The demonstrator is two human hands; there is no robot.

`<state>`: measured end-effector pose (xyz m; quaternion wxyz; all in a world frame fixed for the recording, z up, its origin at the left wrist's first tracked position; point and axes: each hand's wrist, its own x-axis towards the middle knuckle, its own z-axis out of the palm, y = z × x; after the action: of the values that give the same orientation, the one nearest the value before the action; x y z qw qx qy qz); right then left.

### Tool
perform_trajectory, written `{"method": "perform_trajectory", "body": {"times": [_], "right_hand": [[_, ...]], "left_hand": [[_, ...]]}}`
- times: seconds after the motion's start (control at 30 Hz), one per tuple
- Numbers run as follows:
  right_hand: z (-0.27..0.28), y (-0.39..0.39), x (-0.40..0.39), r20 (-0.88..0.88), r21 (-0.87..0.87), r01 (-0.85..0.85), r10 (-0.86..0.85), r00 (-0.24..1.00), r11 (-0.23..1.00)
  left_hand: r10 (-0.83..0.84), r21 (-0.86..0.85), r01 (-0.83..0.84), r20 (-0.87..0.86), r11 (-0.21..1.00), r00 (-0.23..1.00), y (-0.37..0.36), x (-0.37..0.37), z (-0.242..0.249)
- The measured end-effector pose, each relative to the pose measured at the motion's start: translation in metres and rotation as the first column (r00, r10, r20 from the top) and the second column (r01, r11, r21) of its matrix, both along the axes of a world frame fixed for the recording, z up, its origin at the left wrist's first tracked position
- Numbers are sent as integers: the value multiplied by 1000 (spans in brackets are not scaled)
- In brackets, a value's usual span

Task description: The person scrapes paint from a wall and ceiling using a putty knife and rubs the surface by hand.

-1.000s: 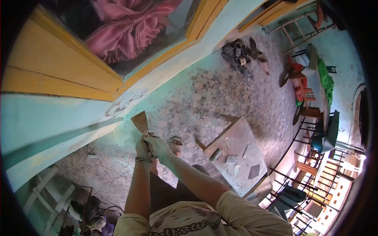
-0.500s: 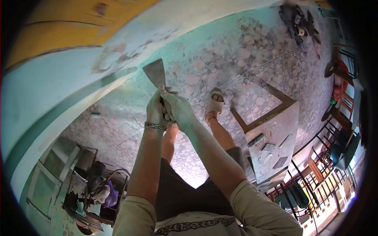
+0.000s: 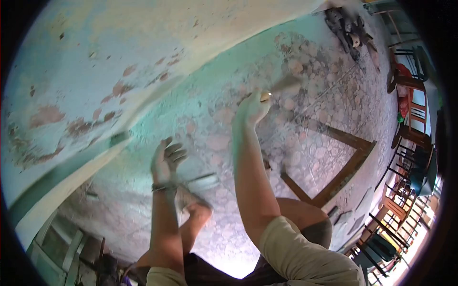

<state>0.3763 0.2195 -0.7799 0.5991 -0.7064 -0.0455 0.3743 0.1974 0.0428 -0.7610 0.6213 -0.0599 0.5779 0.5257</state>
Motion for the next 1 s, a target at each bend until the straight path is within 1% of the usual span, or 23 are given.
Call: {"method": "perform_trajectory", "body": {"times": [0.03,0.07,0.1,0.13,0.17,0.2,0.23,0.27,0.3,0.37,0.4,0.43,0.5,0.53,0.57,0.6,0.63,0.67,0.7,0.8,0.87,0.93,1.0], "right_hand": [[-24,26,6,88,-28,74,-71,994,997],[-49,46,2,152,-100,-22,37,988,995],[-83,67,-7,264,-227,-323,377,888,919],[-110,81,-18,381,-345,-516,620,686,784],[-116,82,-32,351,-315,-558,640,683,768],[-91,68,-50,196,-207,-460,497,846,864],[-78,55,-70,11,-122,-322,326,945,939],[-77,43,-86,33,-179,-272,282,959,945],[-80,27,-100,62,-243,-224,245,967,944],[-90,-3,-126,-20,-210,-265,267,963,941],[-88,-17,-136,37,-230,-272,288,957,935],[-88,-28,-140,98,-251,-276,308,946,928],[-110,-49,-132,-163,-161,-418,393,905,894],[-91,-59,-126,-155,-158,-433,411,898,887],[-63,-71,-115,-148,-158,-446,426,893,881],[-51,-75,-107,-142,-162,-456,437,888,875],[-55,-72,-106,-154,-151,-456,435,887,877],[-61,-70,-107,-168,-147,-455,431,886,878],[-69,-74,-106,-188,-153,-451,422,887,880],[-74,-65,-105,-308,-173,-328,265,914,929],[-73,-57,-98,-298,-108,-298,256,920,948],[-63,-44,-87,-312,-43,-273,246,918,961],[-56,-34,-74,-349,-11,-249,230,909,968]], "left_hand": [[69,-30,-70,-22,997,997,5,-8,-6],[63,-24,-65,-77,998,995,9,-17,-11],[62,-18,-65,-136,998,989,15,-24,-18],[88,2,-89,-142,996,986,25,-28,-27],[118,19,-117,-151,993,981,34,-32,-36],[140,28,-137,-161,990,977,40,-37,-43],[177,57,-172,-103,983,979,51,-41,-56],[216,72,-213,-35,974,976,62,-40,-75],[258,74,-260,39,963,965,67,-36,-90],[214,-4,-214,28,977,976,90,-34,-101],[186,-35,-186,22,982,982,98,-36,-96],[147,13,-147,-12,989,989,100,-37,-80],[89,81,-82,-80,993,993,98,-39,-47],[51,184,-36,-81,982,995,95,-46,-45],[36,216,-10,-115,976,993,96,-44,-34],[17,242,20,-149,970,989,95,-42,-19],[-5,262,55,-186,964,983,95,-39,-8],[-20,286,78,-199,955,980,94,-37,-5],[-6,285,59,-182,957,983,94,-35,-9],[20,259,19,-145,966,989,93,-30,-10],[28,242,4,-128,970,991,95,-22,-5],[6,332,49,-162,942,987,105,-18,8],[-8,374,70,-164,925,986,111,-17,13]]}}
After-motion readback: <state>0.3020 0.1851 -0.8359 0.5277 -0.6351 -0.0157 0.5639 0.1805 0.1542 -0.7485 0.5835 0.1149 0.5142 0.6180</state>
